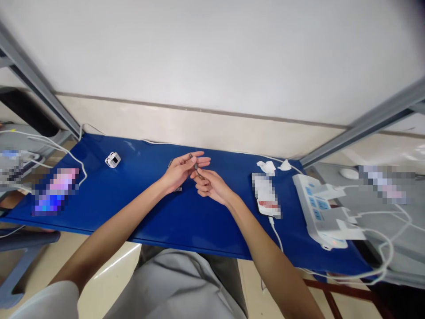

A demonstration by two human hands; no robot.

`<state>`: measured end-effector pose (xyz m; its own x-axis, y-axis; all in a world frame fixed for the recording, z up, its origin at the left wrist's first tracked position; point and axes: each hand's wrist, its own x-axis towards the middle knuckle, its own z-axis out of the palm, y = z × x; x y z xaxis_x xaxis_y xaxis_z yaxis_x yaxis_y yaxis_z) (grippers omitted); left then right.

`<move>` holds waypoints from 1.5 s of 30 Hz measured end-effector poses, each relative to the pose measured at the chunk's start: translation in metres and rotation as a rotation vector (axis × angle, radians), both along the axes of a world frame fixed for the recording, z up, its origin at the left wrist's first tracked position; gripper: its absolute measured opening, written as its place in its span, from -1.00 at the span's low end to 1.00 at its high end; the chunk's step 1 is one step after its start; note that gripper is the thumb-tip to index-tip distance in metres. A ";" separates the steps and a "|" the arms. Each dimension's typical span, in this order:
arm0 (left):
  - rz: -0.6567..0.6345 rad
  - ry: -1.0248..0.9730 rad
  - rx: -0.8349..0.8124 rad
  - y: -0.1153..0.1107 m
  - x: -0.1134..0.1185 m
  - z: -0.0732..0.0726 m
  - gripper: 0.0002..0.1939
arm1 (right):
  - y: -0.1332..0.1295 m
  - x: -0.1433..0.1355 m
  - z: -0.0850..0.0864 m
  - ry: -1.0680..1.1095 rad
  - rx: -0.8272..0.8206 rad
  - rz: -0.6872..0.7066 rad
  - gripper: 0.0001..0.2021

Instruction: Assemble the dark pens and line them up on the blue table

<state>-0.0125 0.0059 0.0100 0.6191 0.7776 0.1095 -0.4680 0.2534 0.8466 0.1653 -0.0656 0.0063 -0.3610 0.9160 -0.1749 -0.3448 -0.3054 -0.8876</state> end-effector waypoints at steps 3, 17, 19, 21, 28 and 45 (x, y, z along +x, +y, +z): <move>-0.009 -0.005 0.013 -0.005 -0.009 0.002 -0.52 | -0.002 0.001 0.000 -0.047 0.037 -0.020 -0.57; 0.227 0.080 0.140 0.000 -0.012 -0.010 -0.59 | 0.001 -0.006 -0.010 -0.298 0.262 -0.191 -0.53; 0.178 0.054 0.141 0.000 -0.013 -0.010 -0.53 | 0.002 -0.003 -0.010 -0.328 0.275 -0.216 -0.51; 0.182 0.066 0.155 0.001 -0.013 -0.012 -0.54 | 0.001 -0.001 -0.008 -0.356 0.285 -0.215 -0.49; 0.310 0.100 0.157 0.006 -0.014 -0.016 -0.66 | -0.001 -0.006 -0.005 -0.308 0.232 -0.183 -0.48; 0.303 0.105 0.181 0.005 -0.014 -0.013 -0.57 | 0.004 0.000 -0.011 -0.655 0.499 -0.279 -0.53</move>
<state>-0.0266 0.0104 -0.0034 0.3791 0.9011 0.2105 -0.4072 -0.0418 0.9124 0.1650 -0.0618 -0.0049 -0.0791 0.9810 0.1770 0.2776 0.1922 -0.9413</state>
